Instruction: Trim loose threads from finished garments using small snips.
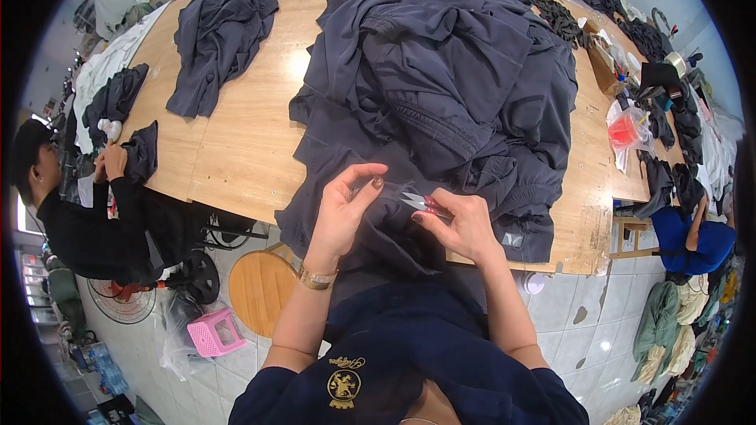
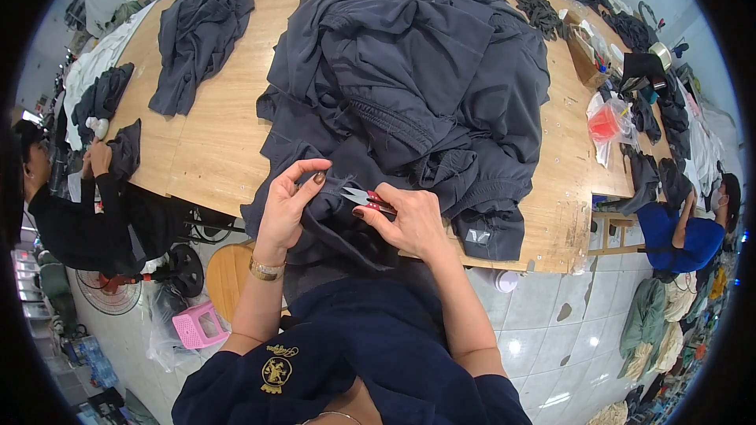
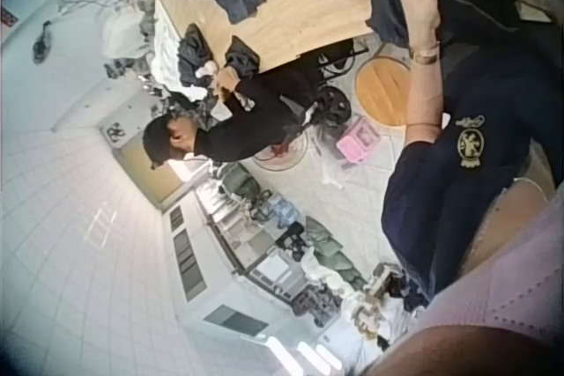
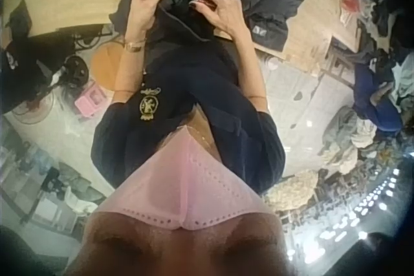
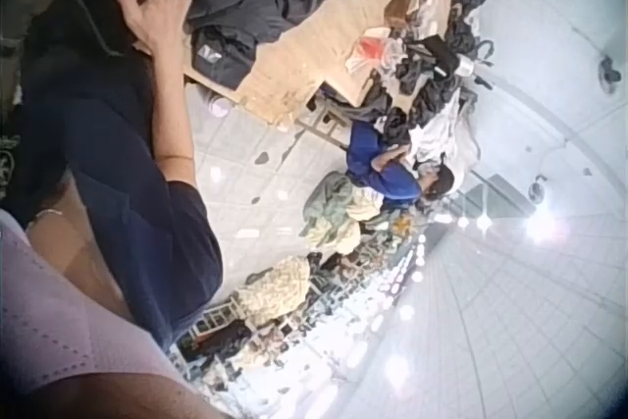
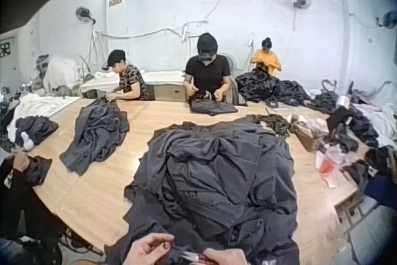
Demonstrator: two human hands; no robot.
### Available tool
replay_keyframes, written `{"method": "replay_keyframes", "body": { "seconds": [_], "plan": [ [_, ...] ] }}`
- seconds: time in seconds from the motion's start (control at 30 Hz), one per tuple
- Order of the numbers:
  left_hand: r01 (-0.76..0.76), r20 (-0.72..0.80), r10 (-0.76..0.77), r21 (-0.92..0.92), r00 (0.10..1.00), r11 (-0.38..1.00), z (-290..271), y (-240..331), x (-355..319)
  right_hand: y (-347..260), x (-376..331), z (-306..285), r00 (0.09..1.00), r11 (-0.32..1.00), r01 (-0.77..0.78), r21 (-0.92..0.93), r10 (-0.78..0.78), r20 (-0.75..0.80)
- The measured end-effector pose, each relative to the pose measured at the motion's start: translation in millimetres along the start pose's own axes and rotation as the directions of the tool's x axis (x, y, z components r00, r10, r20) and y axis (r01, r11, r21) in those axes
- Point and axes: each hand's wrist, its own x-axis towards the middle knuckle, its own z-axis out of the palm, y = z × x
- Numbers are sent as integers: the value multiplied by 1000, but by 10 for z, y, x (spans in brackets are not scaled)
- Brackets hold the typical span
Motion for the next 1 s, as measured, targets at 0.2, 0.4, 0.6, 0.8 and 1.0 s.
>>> {"method": "replay_keyframes", "body": {
  "seconds": [0.2, 0.4, 0.6, 0.8, 1.0],
  "plan": [
    [4, -6, -4, 66, 1000, 998, 15, 15, -3, -18, 20, -1, 1000, 1000, -12, 18, 11, 26],
    [-23, 16, 21, 193, 1000, 981, 39, 33, -10, -26, 39, -11, 998, 1000, -18, 0, 18, 57],
    [-39, 25, 33, 279, 999, 960, 104, 110, -40, -18, 44, 11, 999, 1000, -6, 6, 6, 52],
    [-38, 14, 35, 265, 999, 963, 82, 92, -29, -17, 51, 42, 1000, 1000, 10, -7, -10, 7],
    [-2, -2, 3, 116, 1000, 993, 16, 31, 5, 54, 34, 140, 977, 948, -149, 282, 185, -106]
  ]
}}
